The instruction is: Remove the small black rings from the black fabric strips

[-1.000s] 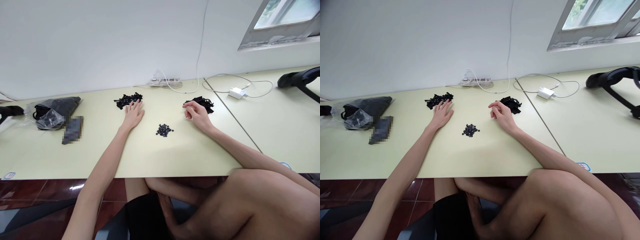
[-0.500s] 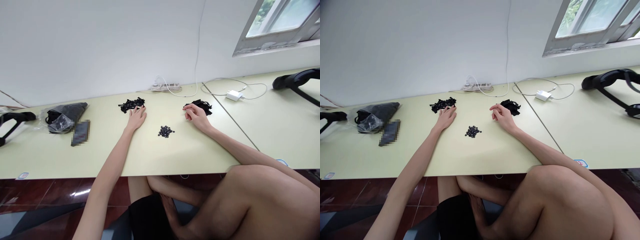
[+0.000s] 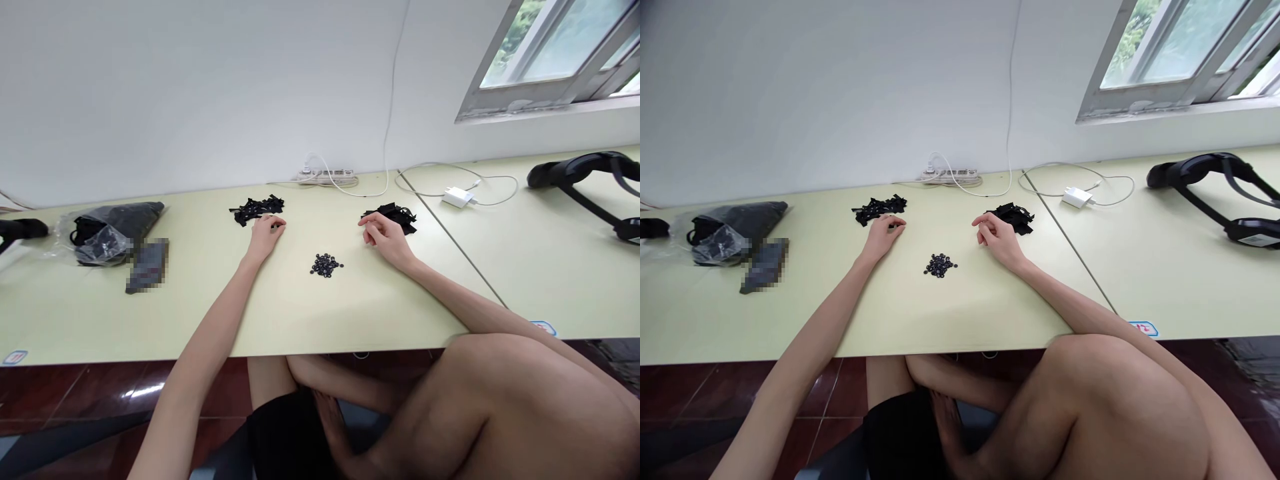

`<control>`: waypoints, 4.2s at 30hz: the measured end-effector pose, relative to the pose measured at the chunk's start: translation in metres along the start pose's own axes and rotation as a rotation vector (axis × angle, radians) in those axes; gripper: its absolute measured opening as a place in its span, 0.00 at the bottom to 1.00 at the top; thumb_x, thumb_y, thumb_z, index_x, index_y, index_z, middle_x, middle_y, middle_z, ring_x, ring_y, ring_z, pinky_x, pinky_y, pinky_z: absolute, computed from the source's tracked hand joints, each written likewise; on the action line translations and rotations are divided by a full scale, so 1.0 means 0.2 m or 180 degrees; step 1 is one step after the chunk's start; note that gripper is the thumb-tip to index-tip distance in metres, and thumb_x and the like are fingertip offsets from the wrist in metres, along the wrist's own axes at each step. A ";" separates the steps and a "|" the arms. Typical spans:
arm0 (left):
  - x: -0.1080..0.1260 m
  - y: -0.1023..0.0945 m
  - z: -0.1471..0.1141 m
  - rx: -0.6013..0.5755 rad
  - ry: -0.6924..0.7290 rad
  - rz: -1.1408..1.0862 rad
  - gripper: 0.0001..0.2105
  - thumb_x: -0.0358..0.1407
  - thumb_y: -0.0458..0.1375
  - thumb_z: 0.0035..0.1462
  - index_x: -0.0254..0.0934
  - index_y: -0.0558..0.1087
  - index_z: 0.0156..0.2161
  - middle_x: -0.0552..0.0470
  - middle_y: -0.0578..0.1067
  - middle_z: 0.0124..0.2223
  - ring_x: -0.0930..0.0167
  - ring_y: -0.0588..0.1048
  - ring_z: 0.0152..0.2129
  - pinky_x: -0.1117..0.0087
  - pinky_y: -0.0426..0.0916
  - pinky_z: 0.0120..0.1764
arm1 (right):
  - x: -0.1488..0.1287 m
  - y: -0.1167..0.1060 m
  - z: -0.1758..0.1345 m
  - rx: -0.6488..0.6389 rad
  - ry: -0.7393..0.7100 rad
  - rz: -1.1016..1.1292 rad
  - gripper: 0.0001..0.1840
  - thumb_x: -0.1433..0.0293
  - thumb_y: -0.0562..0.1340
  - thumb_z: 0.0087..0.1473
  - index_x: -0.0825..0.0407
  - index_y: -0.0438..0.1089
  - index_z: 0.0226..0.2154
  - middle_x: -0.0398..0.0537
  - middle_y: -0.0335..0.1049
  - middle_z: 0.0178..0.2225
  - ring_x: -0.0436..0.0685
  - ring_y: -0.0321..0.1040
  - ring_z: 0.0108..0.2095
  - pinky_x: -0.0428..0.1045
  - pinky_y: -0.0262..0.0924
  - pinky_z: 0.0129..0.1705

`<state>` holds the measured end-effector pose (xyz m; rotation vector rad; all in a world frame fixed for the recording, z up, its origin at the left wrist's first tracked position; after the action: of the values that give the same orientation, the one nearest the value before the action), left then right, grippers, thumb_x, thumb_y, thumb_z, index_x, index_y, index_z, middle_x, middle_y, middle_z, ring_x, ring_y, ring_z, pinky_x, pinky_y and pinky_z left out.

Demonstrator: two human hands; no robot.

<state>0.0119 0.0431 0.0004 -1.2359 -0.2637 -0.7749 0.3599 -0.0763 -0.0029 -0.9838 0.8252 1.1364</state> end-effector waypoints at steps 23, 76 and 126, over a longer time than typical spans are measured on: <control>0.59 0.18 -0.30 -0.0875 -0.0465 -0.3231 0.18 0.47 0.77 0.59 0.41 0.82 0.48 0.48 0.83 0.51 0.64 0.84 0.49 0.56 0.77 0.62 | -0.18 0.10 -0.09 -0.0785 -0.0338 -0.0166 0.12 0.56 0.61 0.75 0.46 0.74 0.48 0.41 0.75 0.30 0.53 0.67 0.29 0.52 0.64 0.37; 0.72 0.20 -0.40 -0.1534 -0.0225 -0.2656 0.21 0.55 0.72 0.65 0.36 0.81 0.42 0.48 0.82 0.38 0.68 0.79 0.35 0.64 0.77 0.45 | -0.20 0.10 -0.08 -0.0477 -0.1002 -0.0753 0.08 0.68 0.67 0.66 0.46 0.66 0.39 0.43 0.69 0.36 0.54 0.64 0.33 0.53 0.62 0.39; 0.77 0.24 -0.48 -0.1530 0.0274 -0.2396 0.19 0.53 0.65 0.73 0.38 0.75 0.40 0.49 0.81 0.36 0.69 0.78 0.32 0.66 0.74 0.41 | -0.18 0.15 -0.12 -0.1304 -0.0729 -0.1617 0.06 0.70 0.59 0.65 0.47 0.68 0.35 0.40 0.68 0.24 0.52 0.57 0.24 0.49 0.48 0.30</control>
<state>0.1334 -0.0986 0.0219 -1.5613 -0.5043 -1.6056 0.3209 -0.1071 0.0163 -1.2812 0.1348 0.9606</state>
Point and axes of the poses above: each hand's wrist, its own z-axis towards the middle knuckle, its own y-axis out of the palm, x = y × z, the point moved 4 cm from there along z, towards the middle knuckle
